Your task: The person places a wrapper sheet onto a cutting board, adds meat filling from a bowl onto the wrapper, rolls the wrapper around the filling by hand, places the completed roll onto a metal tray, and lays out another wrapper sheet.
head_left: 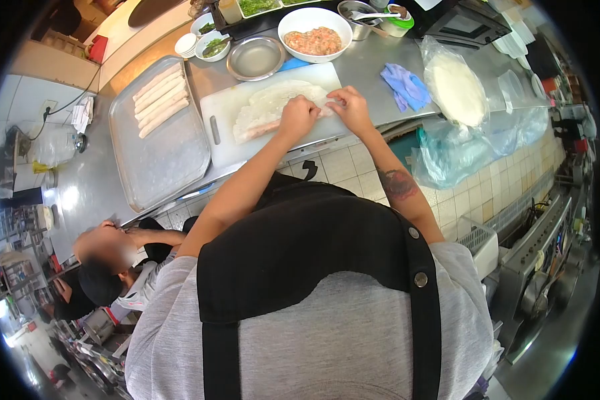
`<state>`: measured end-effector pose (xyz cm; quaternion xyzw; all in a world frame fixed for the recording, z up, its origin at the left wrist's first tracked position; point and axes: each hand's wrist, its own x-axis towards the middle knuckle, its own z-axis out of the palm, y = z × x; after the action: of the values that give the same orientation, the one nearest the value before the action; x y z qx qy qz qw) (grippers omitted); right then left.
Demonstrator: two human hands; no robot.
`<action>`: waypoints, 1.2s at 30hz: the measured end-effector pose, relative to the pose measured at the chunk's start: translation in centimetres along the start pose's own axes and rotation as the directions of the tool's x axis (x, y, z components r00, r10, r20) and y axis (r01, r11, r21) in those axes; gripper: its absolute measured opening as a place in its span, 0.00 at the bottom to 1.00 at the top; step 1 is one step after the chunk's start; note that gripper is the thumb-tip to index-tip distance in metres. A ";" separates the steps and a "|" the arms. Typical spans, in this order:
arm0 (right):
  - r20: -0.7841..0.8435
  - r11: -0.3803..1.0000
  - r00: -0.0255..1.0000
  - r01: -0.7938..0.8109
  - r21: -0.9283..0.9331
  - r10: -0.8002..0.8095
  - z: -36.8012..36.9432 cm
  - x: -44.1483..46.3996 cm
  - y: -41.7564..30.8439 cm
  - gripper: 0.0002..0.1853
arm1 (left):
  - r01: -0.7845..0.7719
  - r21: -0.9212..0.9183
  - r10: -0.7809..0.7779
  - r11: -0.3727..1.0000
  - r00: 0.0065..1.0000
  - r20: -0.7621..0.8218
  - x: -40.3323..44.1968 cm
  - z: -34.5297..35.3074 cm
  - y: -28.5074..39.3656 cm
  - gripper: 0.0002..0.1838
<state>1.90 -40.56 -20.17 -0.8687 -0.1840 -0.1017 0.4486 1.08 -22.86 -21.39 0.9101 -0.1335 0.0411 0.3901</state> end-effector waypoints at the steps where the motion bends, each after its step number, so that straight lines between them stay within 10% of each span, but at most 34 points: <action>1: -0.062 0.997 0.998 -0.035 -0.067 0.031 -0.2 -0.4 0.2 0.09 | 0.026 -0.005 -0.026 1.000 1.000 0.014 0.1 0.1 -0.1 0.06; 6: -0.080 0.997 0.996 -0.049 -0.059 0.044 -0.8 -3.6 -1.0 0.09 | 0.027 0.031 -0.027 0.999 1.000 0.008 0.2 0.0 -0.1 0.07; 8: -0.013 0.969 0.978 0.205 -0.135 -0.209 -0.6 -4.0 -1.9 0.11 | 0.023 0.058 -0.024 0.998 0.999 0.020 0.4 0.0 -0.1 0.08; 27: 0.344 0.983 0.929 0.169 -0.068 -0.136 -0.5 0.3 -1.1 0.13 | 0.063 -0.168 -0.053 0.984 0.997 0.062 0.4 -2.9 -1.3 0.10; 36: 0.452 0.937 0.844 0.345 -0.044 -0.289 0.4 2.1 -3.6 0.16 | 0.069 0.175 -0.100 0.982 0.980 0.171 -4.8 -9.6 -4.0 0.10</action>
<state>2.34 -37.87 -17.01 -0.8525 -0.4149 0.0127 0.3177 -2.15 -12.24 -18.41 0.9446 -0.1251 -0.0464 0.2998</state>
